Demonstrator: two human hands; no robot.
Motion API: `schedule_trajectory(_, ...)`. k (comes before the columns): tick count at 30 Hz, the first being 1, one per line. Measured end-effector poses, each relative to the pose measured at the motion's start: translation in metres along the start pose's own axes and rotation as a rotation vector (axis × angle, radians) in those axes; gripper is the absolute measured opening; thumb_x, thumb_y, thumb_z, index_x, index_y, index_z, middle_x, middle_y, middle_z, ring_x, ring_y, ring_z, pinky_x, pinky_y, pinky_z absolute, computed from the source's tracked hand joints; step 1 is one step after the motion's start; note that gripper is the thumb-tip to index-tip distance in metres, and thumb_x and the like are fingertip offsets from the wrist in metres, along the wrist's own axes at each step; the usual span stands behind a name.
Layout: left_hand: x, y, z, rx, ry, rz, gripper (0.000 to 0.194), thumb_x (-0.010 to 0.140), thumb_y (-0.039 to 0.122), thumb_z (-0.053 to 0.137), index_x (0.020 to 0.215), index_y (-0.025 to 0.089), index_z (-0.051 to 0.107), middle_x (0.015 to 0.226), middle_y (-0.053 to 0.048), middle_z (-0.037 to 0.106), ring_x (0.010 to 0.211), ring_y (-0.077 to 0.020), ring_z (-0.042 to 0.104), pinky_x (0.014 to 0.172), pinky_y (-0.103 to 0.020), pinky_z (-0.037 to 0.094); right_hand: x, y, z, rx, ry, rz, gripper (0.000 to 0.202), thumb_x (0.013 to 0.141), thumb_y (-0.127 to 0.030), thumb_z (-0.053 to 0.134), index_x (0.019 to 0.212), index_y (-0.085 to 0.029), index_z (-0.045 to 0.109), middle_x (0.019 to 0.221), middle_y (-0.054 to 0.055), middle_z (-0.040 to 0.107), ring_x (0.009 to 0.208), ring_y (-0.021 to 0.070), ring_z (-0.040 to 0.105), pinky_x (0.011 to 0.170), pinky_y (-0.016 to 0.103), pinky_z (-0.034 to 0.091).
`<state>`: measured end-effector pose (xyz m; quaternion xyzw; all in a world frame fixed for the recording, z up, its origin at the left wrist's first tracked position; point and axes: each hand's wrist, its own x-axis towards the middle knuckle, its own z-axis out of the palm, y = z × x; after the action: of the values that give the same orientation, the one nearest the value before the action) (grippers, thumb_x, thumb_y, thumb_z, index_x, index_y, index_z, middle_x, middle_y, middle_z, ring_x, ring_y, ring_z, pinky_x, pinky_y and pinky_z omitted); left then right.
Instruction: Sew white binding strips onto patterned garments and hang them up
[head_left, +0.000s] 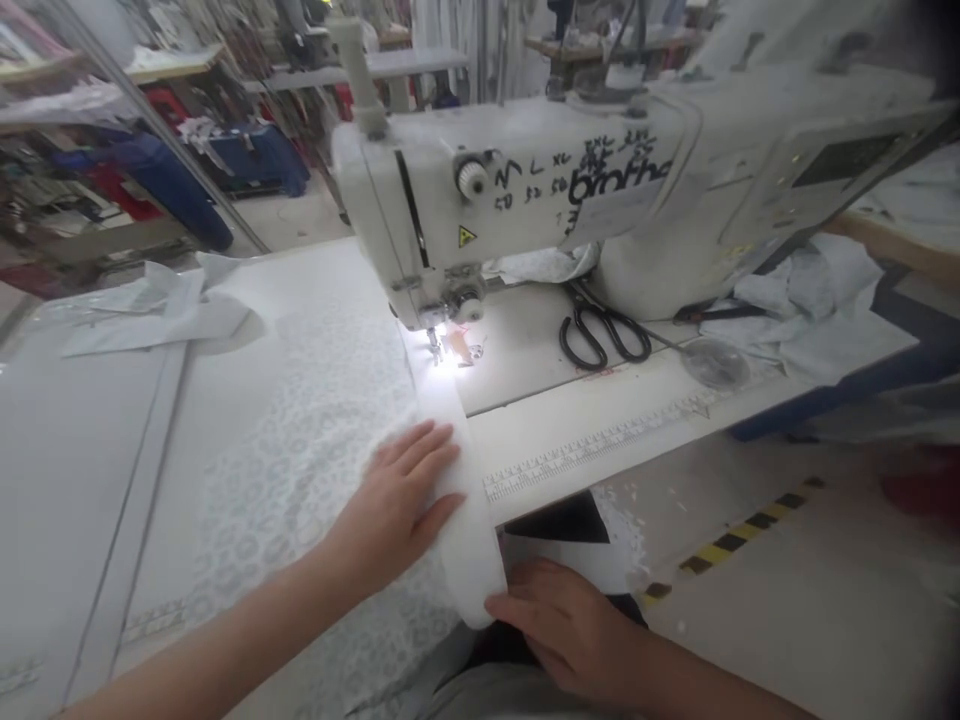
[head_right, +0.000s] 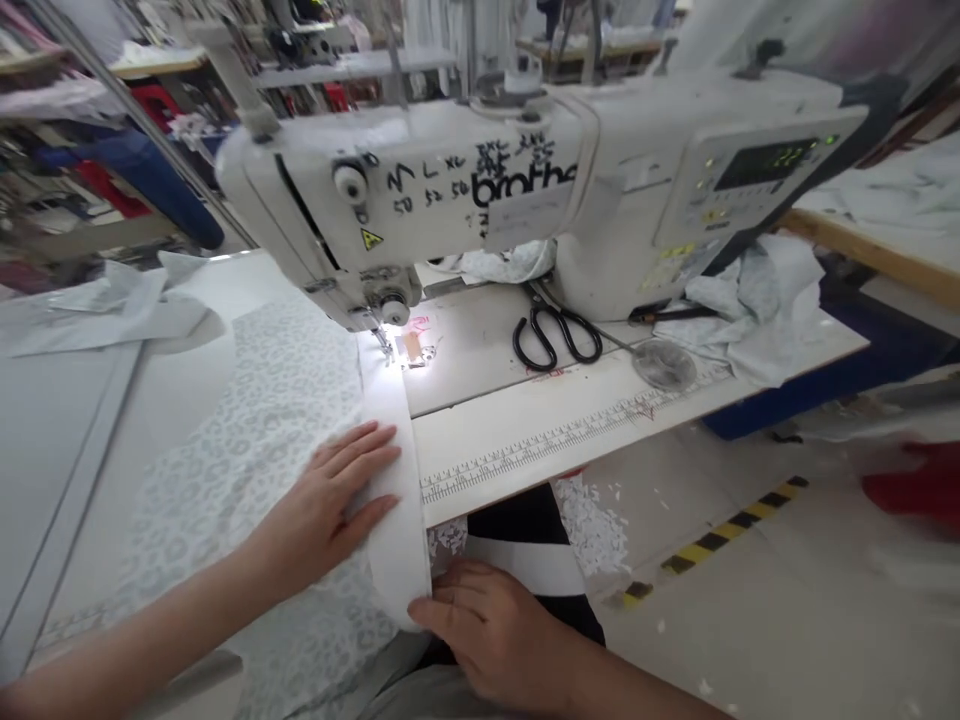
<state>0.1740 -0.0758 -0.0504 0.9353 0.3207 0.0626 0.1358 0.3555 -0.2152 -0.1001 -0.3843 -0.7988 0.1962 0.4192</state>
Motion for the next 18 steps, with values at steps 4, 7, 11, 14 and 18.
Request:
schedule_trajectory(4,-0.004,-0.004,-0.002,0.002,-0.020,-0.002,0.043,0.090,0.037,0.042,0.129,0.020,0.042,0.141,-0.009,0.038,0.132,-0.0294,0.028,0.102,-0.055,0.033,0.009,0.000,-0.013,-0.052,-0.066,-0.096,0.027,0.089,-0.004,0.041,0.113,-0.012,0.052,0.083,0.009,0.067,0.077,0.0176,0.060,0.080,0.032,0.050)
schedule_trajectory(7,-0.007,-0.003,-0.004,-0.007,-0.047,-0.009,0.045,0.090,0.038,0.040,0.132,0.021,0.038,0.143,-0.008,0.035,0.133,-0.0291,0.027,0.102,-0.056,0.032,0.017,-0.003,-0.016,-0.068,-0.082,-0.116,0.019,0.090,-0.007,0.044,0.103,-0.013,0.057,0.072,0.007,0.064,0.067,0.0172,0.055,0.068,0.032,0.050)
schedule_trajectory(11,-0.002,-0.010,-0.006,-0.018,-0.062,-0.018,0.046,0.090,0.041,0.039,0.132,0.022,0.037,0.143,-0.008,0.035,0.133,-0.0294,0.027,0.101,-0.057,0.032,0.032,-0.002,-0.017,0.003,-0.036,-0.031,0.016,0.089,-0.008,0.045,0.093,-0.015,0.059,0.078,0.008,0.062,0.082,0.0190,0.055,0.075,0.032,0.049)
schedule_trajectory(14,0.009,-0.023,-0.009,-0.012,-0.020,-0.018,0.045,0.089,0.043,0.042,0.129,0.022,0.041,0.142,-0.007,0.038,0.133,-0.0284,0.028,0.103,-0.055,0.031,0.051,0.006,-0.017,0.076,-0.071,0.052,0.021,0.089,-0.005,0.042,0.086,-0.017,0.058,0.081,0.006,0.061,0.082,0.0170,0.053,0.074,0.030,0.048)
schedule_trajectory(18,0.030,-0.043,-0.015,0.005,0.030,0.021,0.041,0.088,0.040,0.045,0.123,0.019,0.044,0.138,-0.008,0.041,0.132,-0.0268,0.029,0.104,-0.050,0.030,0.075,0.022,-0.020,0.039,-0.061,0.082,0.022,0.088,-0.007,0.042,0.078,-0.018,0.058,0.078,0.004,0.060,0.074,0.0163,0.051,0.066,0.029,0.045)
